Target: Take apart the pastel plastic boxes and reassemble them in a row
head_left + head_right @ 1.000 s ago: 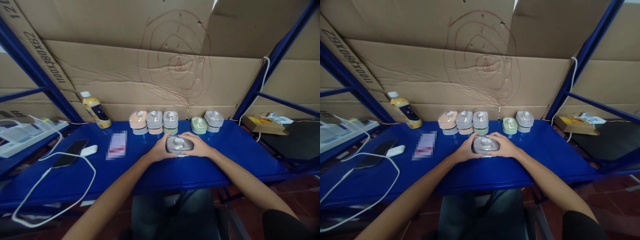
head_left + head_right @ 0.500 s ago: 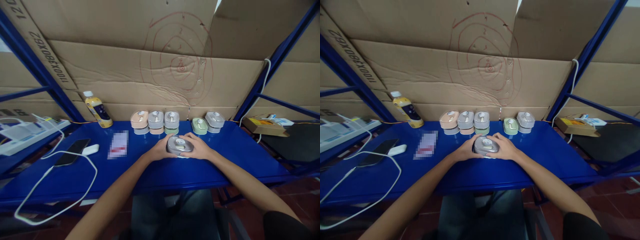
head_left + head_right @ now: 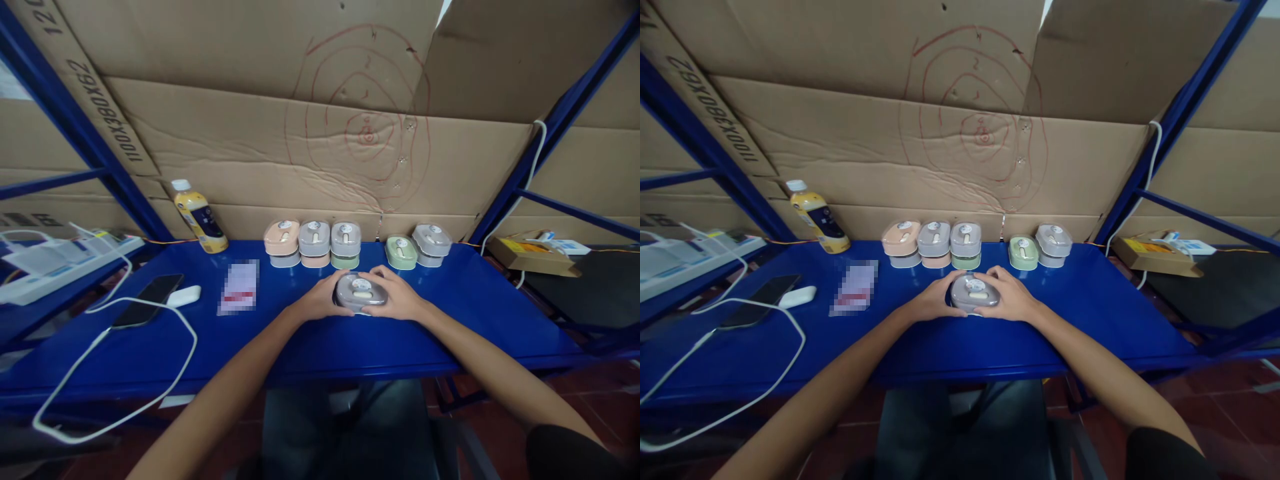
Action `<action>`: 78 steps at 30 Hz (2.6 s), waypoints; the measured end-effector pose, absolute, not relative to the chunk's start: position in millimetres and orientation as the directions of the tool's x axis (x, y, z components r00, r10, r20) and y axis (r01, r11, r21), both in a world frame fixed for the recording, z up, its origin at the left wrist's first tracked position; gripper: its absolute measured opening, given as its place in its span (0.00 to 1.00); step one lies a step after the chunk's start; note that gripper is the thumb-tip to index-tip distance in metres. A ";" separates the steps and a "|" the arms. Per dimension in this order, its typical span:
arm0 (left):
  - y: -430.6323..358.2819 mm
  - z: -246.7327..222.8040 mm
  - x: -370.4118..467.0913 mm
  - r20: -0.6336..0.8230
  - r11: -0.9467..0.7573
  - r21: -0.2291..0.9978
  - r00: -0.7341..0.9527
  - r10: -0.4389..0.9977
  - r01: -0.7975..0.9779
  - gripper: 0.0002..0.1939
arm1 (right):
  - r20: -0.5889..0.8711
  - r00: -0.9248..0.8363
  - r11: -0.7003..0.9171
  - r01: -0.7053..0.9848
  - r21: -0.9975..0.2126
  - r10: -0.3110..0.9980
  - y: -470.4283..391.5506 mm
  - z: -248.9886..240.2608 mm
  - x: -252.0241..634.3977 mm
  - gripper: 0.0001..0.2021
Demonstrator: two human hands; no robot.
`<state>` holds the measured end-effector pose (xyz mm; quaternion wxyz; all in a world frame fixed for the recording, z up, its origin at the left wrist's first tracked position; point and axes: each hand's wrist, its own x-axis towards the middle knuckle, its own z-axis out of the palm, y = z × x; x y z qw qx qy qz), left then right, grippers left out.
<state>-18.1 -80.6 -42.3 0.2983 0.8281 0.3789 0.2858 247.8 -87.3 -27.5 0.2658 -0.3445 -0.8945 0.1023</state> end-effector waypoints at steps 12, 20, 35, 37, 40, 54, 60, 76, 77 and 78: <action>-72.1 -57.0 -17.6 0.400 -0.576 0.627 0.418 0.816 0.525 0.31 | 0.211 -0.581 0.613 0.778 -0.140 0.786 -88.8 -0.2 265.9 0.46; -80.0 -55.5 -7.2 0.455 -0.619 0.546 0.421 0.785 0.565 0.11 | 0.150 -0.560 0.539 0.827 0.157 0.815 -106.6 18.1 256.3 0.37; -82.3 -49.7 -4.4 0.401 -0.637 0.554 0.499 0.769 0.536 0.14 | 0.191 -0.339 0.316 0.938 0.140 0.921 -54.1 -4.2 259.9 0.29; -81.6 -49.9 -4.7 0.403 -0.633 0.559 0.492 0.772 0.536 0.13 | 0.213 -0.284 0.263 0.957 0.124 0.935 -45.8 -6.6 258.6 0.25; -80.9 -50.4 -5.0 0.412 -0.639 0.563 0.492 0.767 0.525 0.13 | 0.291 -0.206 0.189 0.978 0.083 0.934 -39.5 -4.9 251.3 0.20; -81.7 -45.2 -10.6 0.414 -0.611 0.566 0.450 0.792 0.554 0.11 | 0.441 0.005 0.083 0.980 -0.180 0.897 -6.9 20.0 127.9 0.40; -81.6 -43.0 -11.9 0.420 -0.612 0.572 0.446 0.790 0.546 0.11 | 0.411 0.017 0.079 0.973 -0.216 0.912 -4.6 25.5 124.8 0.35; -67.5 -45.6 -22.1 0.281 -0.318 0.944 0.301 0.911 0.082 0.41 | 0.176 -0.667 0.542 0.392 -0.744 0.724 -60.2 19.2 266.2 0.29; -67.8 -46.5 -22.8 0.261 -0.304 0.950 0.341 0.903 0.076 0.43 | 0.127 -0.710 0.525 0.376 -0.763 0.693 -62.0 13.8 267.6 0.31; -68.5 -47.5 -23.2 0.243 -0.293 0.953 0.384 0.891 0.076 0.46 | 0.090 -0.742 0.518 0.370 -0.771 0.664 -63.1 9.2 267.7 0.33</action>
